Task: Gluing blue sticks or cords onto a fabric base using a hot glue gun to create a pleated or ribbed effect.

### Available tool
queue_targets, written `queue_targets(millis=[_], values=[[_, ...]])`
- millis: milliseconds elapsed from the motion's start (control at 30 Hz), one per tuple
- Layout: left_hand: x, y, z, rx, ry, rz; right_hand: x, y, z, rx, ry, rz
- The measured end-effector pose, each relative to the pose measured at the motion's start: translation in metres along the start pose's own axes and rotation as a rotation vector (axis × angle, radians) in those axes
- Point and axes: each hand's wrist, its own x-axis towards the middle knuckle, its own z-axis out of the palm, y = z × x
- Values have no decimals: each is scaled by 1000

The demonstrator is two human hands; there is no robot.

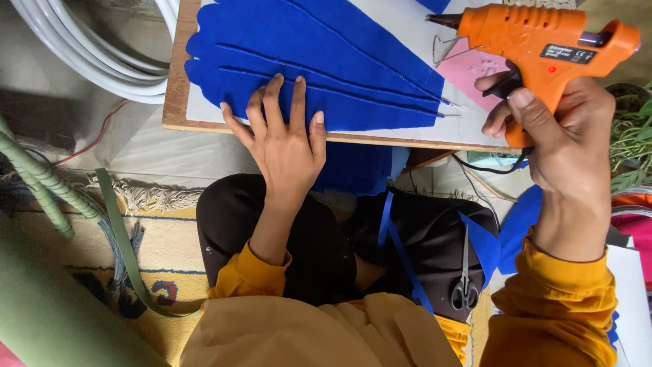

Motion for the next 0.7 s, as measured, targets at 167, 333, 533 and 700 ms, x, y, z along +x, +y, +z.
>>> queue_targets(millis=[167,333,533,700], values=[[0,-1,-3,-4,-4,-31,2,0,3,45,-8,31],[1,-3,-6,-3,-4,-36,5,-2,7,33,-25,23],[2,-2,-8,-4,25,-42,8,-2,10,54,-32,30],[3,-4,-7,16,44,-53,14,-14,23,52,-46,66]])
